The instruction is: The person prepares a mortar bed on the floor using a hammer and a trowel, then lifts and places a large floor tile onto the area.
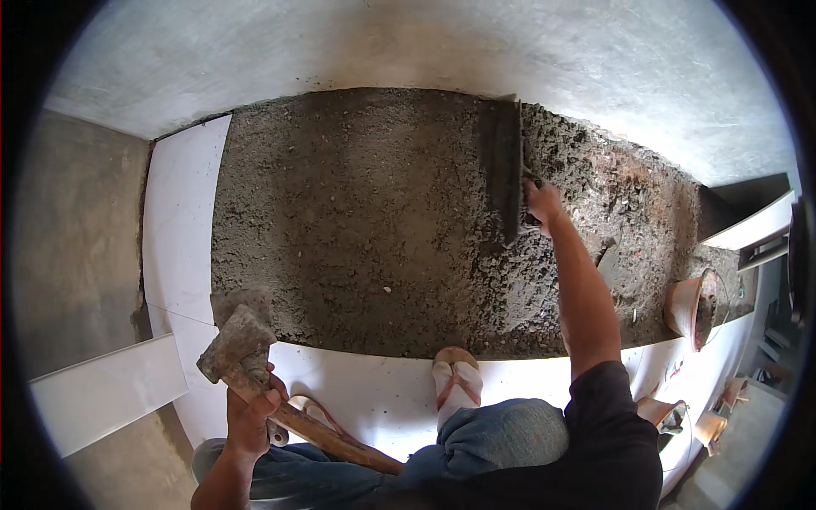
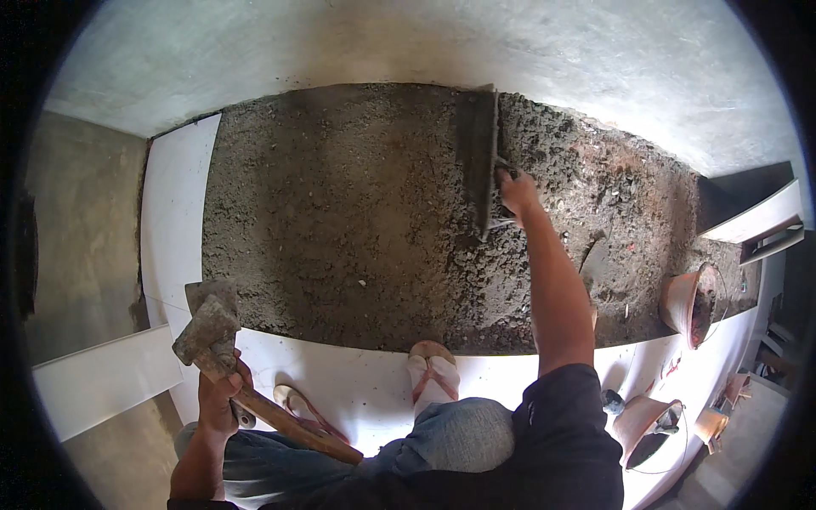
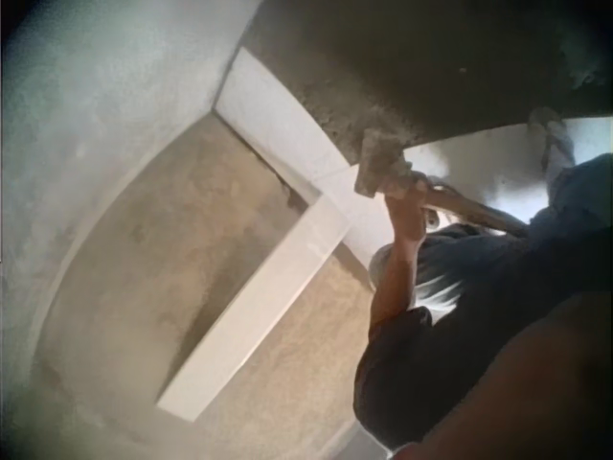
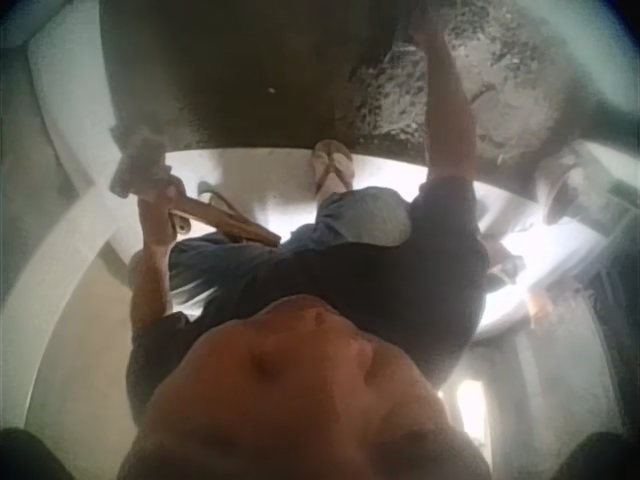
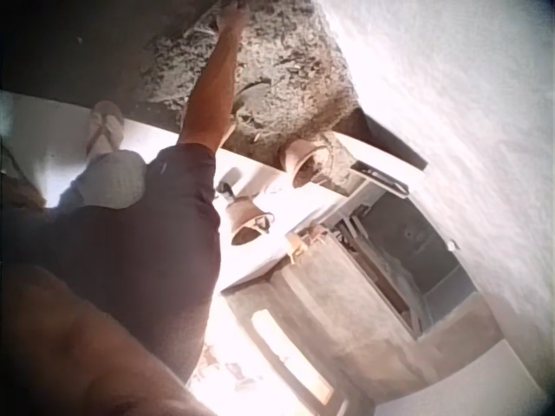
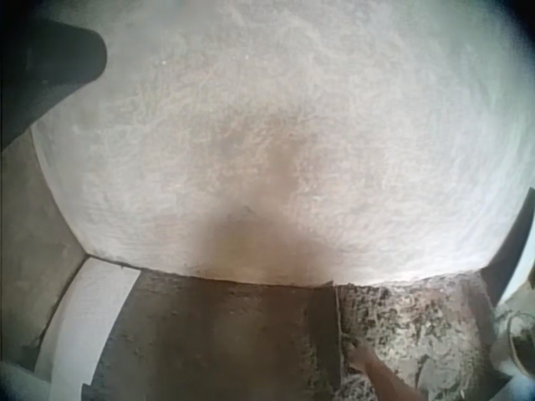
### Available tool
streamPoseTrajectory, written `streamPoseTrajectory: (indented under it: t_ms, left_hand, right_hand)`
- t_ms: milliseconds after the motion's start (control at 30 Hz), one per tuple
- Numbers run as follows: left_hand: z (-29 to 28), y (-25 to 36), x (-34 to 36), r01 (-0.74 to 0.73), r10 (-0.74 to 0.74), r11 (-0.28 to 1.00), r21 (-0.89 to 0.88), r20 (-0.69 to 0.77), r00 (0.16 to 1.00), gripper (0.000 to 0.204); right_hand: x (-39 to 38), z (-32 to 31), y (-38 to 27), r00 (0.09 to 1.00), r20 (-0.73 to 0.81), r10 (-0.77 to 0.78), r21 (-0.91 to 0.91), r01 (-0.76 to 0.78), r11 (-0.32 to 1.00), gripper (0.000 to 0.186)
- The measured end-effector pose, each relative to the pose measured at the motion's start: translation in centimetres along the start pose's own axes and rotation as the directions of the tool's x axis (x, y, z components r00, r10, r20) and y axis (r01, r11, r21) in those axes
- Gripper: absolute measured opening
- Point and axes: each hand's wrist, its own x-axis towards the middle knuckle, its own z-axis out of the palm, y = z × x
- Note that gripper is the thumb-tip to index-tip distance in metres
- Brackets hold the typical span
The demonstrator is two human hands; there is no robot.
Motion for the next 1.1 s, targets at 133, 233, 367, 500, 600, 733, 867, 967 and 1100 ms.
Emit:
streamPoseTrajectory:
  t_ms: [133, 233, 367, 500, 600, 733, 867, 967, 1100]
  left_hand:
    - [0.2, 0.0, 0.0, 0.021, -0.021, 1.0, -0.007, -0.025, 0.999, 0.05]
    - [0.5, 0.3, 0.3, 0.029, -0.029, 1.0, -0.002, -0.017, 0.999, 0.05]
    - [0.4, 0.1, 0.0, 0.039, -0.039, 0.999, 0.001, -0.01, 0.999, 0.046]
    - [0.8, 0.3, -0.1, 0.022, -0.022, 1.0, 0.004, 0.021, 1.0, 0.047]
    - [1.0, 0.6, -0.4, -0.003, 0.003, 1.0, 0.003, 0.013, 1.0, 0.048]
    - [1.1, 0.5, -1.0, 0.028, -0.03, 0.999, -0.037, -0.048, 0.998, 0.049]
    - [0.9, 0.4, -0.9, 0.001, -0.003, 0.999, -0.035, -0.04, 0.999, 0.05]
    - [1.3, 0.5, -0.6, 0.017, -0.019, 0.999, -0.04, -0.047, 0.999, 0.05]
    - [1.2, 0.4, -0.7, 0.041, -0.043, 0.997, -0.058, -0.032, 0.999, 0.05]
  right_hand:
    - [0.3, 4.4, -0.6, 0.981, 0.042, -0.187, -0.563, 0.178, 0.807, 0.044]
    - [3.3, 4.6, 0.8, 0.981, -0.042, -0.189, -0.452, 0.15, 0.879, 0.049]
    - [0.3, 6.3, -4.4, 0.999, 0.018, -0.041, -0.417, 0.045, 0.908, 0.053]
    - [-1.8, 7.6, -6.1, 0.998, 0.047, -0.05, -0.54, 0.068, 0.839, 0.052]
    - [-4.5, 9.5, -7.0, 0.998, 0.059, -0.038, -0.503, 0.062, 0.862, 0.048]
    - [-4.3, 9.2, -6.7, 0.989, 0.022, -0.145, -0.472, 0.138, 0.871, 0.048]
    - [-1.8, 6.7, -6.9, 0.997, -0.067, -0.03, -0.321, 0.006, 0.947, 0.049]
    - [-3.6, 10.2, -6.1, 0.989, -0.006, -0.145, -0.559, 0.117, 0.821, 0.047]
    - [-6.5, 11.6, -7.4, 0.971, 0.159, -0.18, -0.575, 0.239, 0.783, 0.044]
